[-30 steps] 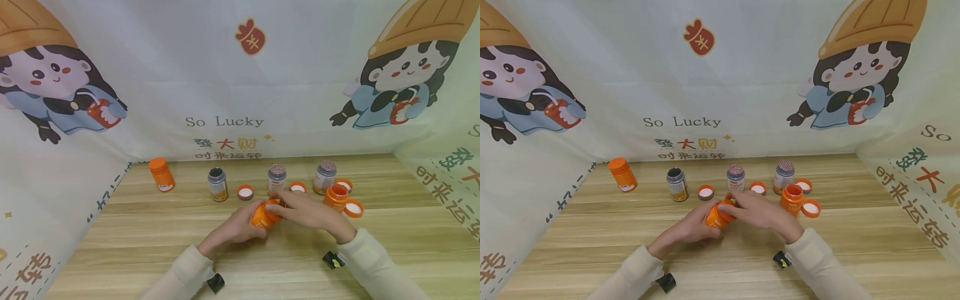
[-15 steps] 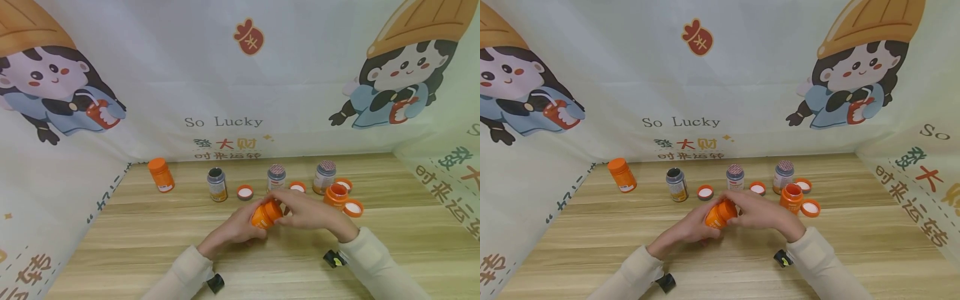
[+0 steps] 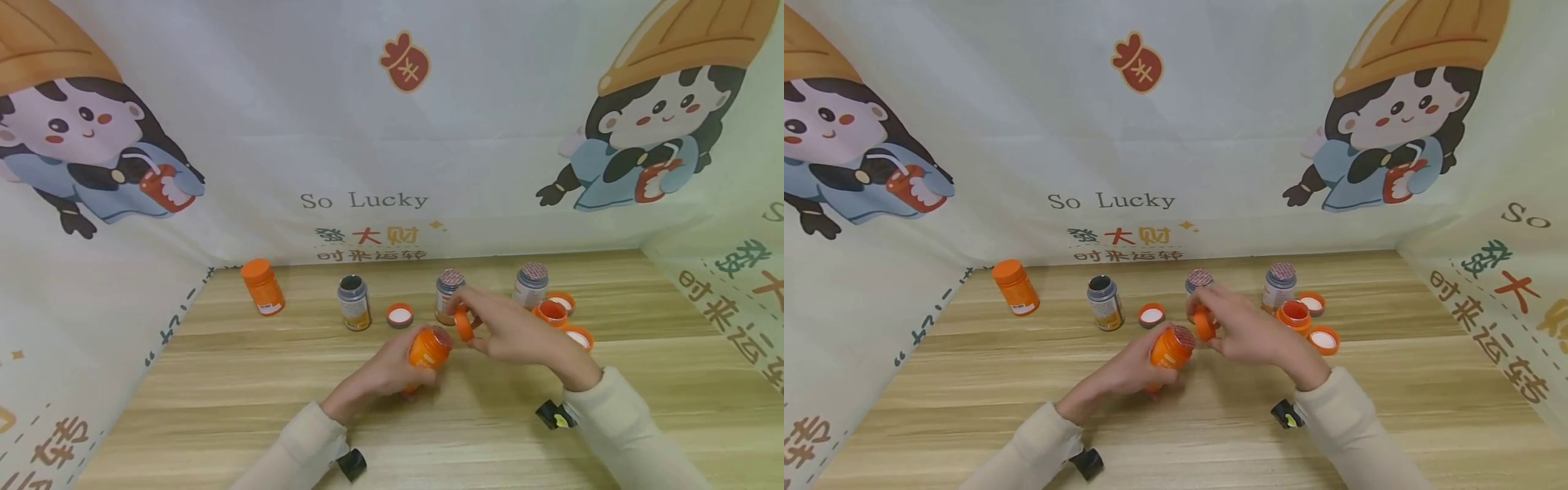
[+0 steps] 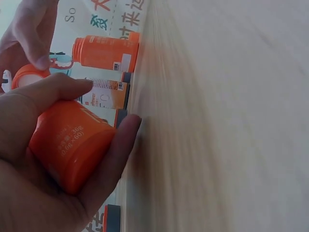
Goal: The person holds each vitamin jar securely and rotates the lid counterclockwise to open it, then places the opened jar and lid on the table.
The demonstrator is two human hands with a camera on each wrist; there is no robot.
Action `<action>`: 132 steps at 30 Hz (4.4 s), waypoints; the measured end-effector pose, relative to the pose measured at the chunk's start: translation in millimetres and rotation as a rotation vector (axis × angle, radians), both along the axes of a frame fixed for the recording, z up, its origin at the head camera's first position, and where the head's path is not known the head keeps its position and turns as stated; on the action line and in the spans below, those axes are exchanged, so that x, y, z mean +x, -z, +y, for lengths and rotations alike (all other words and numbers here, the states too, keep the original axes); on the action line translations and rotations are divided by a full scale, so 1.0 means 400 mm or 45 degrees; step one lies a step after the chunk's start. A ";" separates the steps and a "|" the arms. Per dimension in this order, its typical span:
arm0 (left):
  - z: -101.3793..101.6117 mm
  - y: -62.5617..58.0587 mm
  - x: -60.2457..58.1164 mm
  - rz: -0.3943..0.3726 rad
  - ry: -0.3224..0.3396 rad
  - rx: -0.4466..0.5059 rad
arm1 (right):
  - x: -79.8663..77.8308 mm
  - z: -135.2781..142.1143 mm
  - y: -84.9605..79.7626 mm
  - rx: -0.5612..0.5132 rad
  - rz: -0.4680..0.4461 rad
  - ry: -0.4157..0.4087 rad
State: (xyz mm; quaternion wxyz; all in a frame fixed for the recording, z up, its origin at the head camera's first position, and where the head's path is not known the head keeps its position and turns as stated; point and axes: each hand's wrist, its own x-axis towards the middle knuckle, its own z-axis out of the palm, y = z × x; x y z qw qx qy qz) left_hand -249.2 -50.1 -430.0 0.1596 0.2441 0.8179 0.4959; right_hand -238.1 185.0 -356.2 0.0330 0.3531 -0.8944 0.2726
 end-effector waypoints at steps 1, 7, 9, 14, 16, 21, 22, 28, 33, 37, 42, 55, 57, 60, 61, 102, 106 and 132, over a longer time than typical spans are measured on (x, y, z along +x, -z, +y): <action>0.001 0.000 -0.001 0.017 -0.012 0.012 | 0.000 0.005 -0.005 -0.029 -0.028 0.036; 0.016 -0.013 -0.005 -0.075 -0.070 0.156 | -0.007 0.037 -0.031 -0.108 -0.014 0.198; 0.024 -0.018 -0.008 -0.129 -0.074 0.201 | -0.009 0.043 -0.037 -0.096 0.033 0.226; 0.052 -0.019 -0.023 -0.169 -0.081 0.255 | -0.014 0.052 -0.040 -0.058 0.082 0.274; 0.066 -0.016 -0.031 -0.141 -0.082 0.284 | -0.015 0.054 -0.039 -0.041 0.093 0.300; 0.093 -0.013 -0.048 -0.057 -0.102 0.309 | -0.015 0.059 -0.045 0.004 0.118 0.373; 0.097 -0.011 -0.051 -0.048 -0.111 0.300 | -0.015 0.060 -0.046 0.011 0.116 0.384; 0.111 0.005 -0.064 -0.007 -0.150 0.250 | -0.013 0.065 -0.045 0.058 0.071 0.412; 0.114 0.009 -0.064 -0.014 -0.136 0.214 | -0.019 0.070 -0.037 0.084 0.095 0.370; 0.116 0.006 -0.064 -0.036 -0.111 0.193 | -0.024 0.073 -0.031 0.095 0.120 0.338; 0.117 0.000 -0.066 -0.065 -0.109 0.136 | -0.025 0.076 -0.023 0.155 0.124 0.316; -0.009 -0.078 0.011 0.214 -0.230 0.185 | -0.033 0.048 0.025 0.405 0.006 0.248; -0.042 -0.082 0.017 0.255 -0.270 0.247 | -0.037 0.042 0.033 0.427 0.003 0.235; -0.091 -0.085 0.017 0.308 -0.352 0.295 | -0.044 0.034 0.045 0.459 -0.068 0.252; -0.106 -0.086 0.015 0.312 -0.385 0.296 | -0.045 0.032 0.048 0.471 -0.091 0.260; -0.563 -0.017 -0.224 0.039 -1.166 0.156 | 0.042 0.051 -0.076 0.449 -0.241 0.295; -0.557 0.001 -0.254 -0.006 -1.144 0.227 | 0.046 0.055 -0.083 0.458 -0.237 0.205; -0.456 -0.002 -0.142 0.051 -0.886 0.047 | 0.045 0.047 -0.073 0.431 -0.318 0.015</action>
